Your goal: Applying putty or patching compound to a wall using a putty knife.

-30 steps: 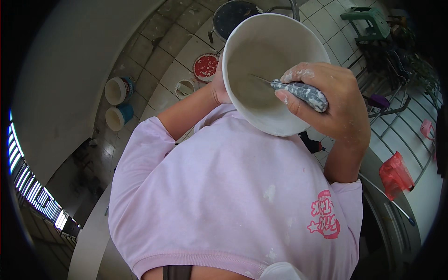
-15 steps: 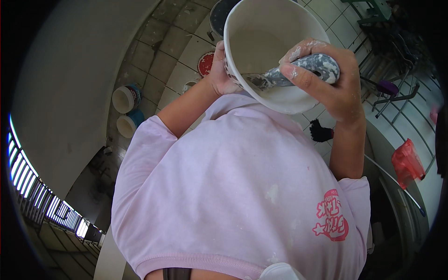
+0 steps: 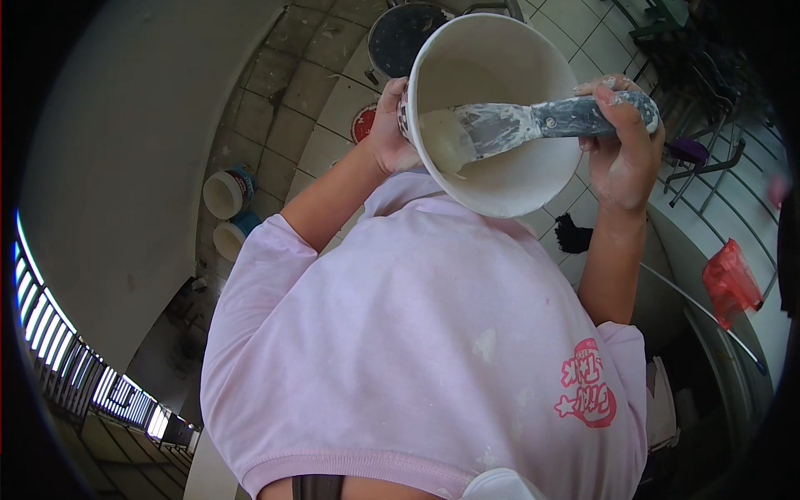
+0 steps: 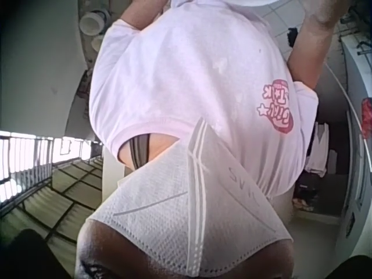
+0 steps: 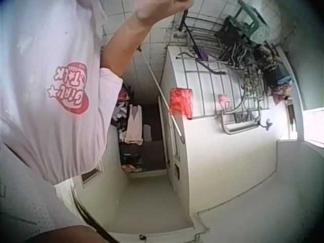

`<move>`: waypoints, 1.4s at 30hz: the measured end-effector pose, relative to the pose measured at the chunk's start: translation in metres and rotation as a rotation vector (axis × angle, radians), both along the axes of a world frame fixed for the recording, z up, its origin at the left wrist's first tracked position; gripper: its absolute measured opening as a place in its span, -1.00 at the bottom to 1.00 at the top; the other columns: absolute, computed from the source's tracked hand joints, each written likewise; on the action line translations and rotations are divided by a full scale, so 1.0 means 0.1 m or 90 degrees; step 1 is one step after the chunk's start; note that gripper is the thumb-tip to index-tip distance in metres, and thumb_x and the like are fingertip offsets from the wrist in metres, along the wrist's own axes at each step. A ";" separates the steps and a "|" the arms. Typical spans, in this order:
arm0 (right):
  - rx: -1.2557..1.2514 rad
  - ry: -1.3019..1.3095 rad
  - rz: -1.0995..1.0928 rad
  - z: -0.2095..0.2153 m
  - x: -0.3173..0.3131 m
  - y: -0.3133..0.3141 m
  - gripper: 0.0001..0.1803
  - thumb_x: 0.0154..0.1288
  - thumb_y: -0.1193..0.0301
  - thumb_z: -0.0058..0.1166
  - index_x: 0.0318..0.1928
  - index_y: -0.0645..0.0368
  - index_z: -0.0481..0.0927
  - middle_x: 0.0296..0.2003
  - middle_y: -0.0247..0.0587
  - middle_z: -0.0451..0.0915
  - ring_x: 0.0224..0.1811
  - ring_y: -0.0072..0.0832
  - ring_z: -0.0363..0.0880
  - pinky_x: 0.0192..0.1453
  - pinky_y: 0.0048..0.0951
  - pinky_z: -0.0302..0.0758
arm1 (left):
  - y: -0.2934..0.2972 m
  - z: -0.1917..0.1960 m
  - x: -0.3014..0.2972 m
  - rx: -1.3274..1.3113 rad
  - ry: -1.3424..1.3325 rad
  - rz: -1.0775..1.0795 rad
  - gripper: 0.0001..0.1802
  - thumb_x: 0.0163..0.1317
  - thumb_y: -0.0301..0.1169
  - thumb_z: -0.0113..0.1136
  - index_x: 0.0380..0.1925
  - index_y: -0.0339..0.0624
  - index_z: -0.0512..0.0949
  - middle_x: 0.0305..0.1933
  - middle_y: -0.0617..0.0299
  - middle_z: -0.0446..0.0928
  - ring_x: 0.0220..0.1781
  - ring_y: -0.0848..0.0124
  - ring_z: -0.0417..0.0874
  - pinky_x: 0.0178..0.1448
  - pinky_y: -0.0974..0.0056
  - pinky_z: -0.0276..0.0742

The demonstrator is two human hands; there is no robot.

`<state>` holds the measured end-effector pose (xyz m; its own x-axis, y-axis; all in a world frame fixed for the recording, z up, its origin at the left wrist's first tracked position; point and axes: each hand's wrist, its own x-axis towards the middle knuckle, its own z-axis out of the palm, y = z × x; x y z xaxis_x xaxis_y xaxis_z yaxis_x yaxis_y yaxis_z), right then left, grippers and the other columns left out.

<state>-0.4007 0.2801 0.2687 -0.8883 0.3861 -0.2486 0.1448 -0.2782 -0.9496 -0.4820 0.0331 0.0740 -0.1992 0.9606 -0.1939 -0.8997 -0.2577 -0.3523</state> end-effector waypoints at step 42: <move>0.685 0.360 0.596 1.47 0.63 1.41 -0.52 0.24 0.16 0.36 -0.12 0.39 0.62 -0.33 0.25 0.68 -0.47 -0.24 0.65 -0.53 -0.45 0.49 | 0.95 0.66 -0.17 0.104 0.341 0.268 -0.34 0.08 -0.06 0.27 0.17 -0.16 0.60 0.11 0.07 0.69 0.08 0.15 0.73 0.25 0.01 0.62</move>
<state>-0.3379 0.4209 0.4160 -0.7871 -0.5775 0.2169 -0.5666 0.5377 -0.6244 -0.4987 0.1278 0.1402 -0.5890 0.7890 0.1750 -0.7954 -0.6042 0.0473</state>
